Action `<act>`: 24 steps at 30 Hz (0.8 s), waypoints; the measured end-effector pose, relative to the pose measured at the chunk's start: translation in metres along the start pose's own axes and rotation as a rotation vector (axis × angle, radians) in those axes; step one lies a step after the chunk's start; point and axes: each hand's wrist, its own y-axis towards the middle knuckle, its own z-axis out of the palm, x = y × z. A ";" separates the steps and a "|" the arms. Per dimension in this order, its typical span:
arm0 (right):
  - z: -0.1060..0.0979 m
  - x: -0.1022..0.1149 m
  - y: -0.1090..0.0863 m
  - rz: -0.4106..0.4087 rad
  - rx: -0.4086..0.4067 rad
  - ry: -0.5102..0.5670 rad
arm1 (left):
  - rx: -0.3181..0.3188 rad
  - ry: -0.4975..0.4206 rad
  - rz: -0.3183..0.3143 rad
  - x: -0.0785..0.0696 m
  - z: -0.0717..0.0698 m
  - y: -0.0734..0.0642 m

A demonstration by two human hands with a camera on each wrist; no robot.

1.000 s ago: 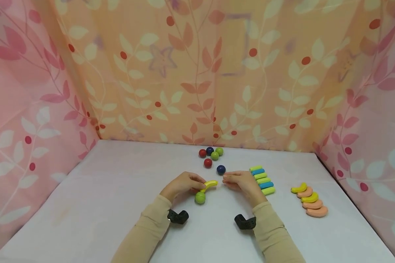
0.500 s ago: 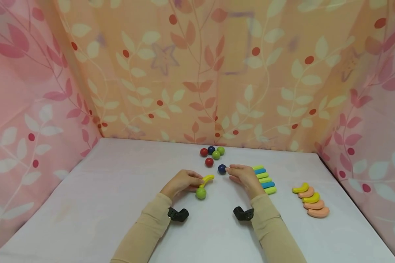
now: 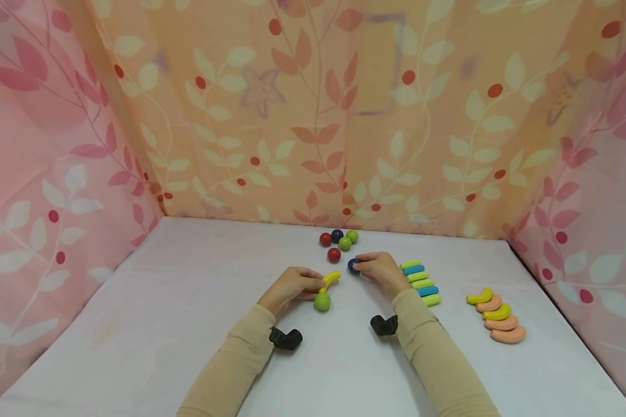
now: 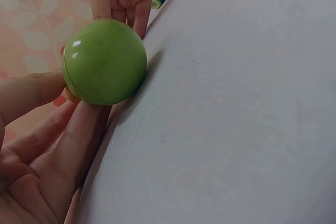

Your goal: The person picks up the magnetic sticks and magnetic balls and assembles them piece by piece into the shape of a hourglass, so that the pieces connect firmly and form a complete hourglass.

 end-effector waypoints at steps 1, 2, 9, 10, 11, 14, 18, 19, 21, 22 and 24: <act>0.000 0.000 0.000 -0.001 0.000 -0.019 | -0.001 -0.005 0.000 0.000 0.000 0.000; 0.000 0.000 0.000 -0.001 0.002 -0.034 | -0.001 -0.012 0.002 0.000 0.000 0.001; 0.003 -0.006 -0.012 -0.033 0.001 -0.064 | -0.021 -0.024 0.001 0.000 0.001 0.000; 0.003 -0.006 -0.015 -0.044 0.003 -0.059 | -0.027 -0.022 0.004 0.000 0.001 0.000; 0.004 -0.006 -0.017 -0.056 0.004 -0.062 | -0.033 -0.021 0.004 0.000 0.000 -0.001; 0.006 -0.006 -0.021 -0.073 0.012 -0.061 | -0.046 -0.024 0.005 0.000 0.000 -0.002; 0.007 -0.007 -0.022 -0.084 0.001 -0.073 | -0.041 -0.022 0.005 0.001 0.002 -0.002; 0.007 -0.008 -0.023 -0.083 -0.004 -0.069 | -0.039 -0.021 0.005 0.001 0.002 -0.002; 0.008 -0.008 -0.024 -0.085 -0.003 -0.053 | -0.033 -0.018 0.003 0.001 0.004 -0.002; 0.009 -0.007 -0.024 -0.082 -0.005 -0.043 | -0.031 -0.017 0.001 0.000 0.004 -0.002; 0.010 -0.006 -0.024 -0.078 -0.005 -0.026 | -0.026 -0.013 0.001 -0.001 0.004 -0.001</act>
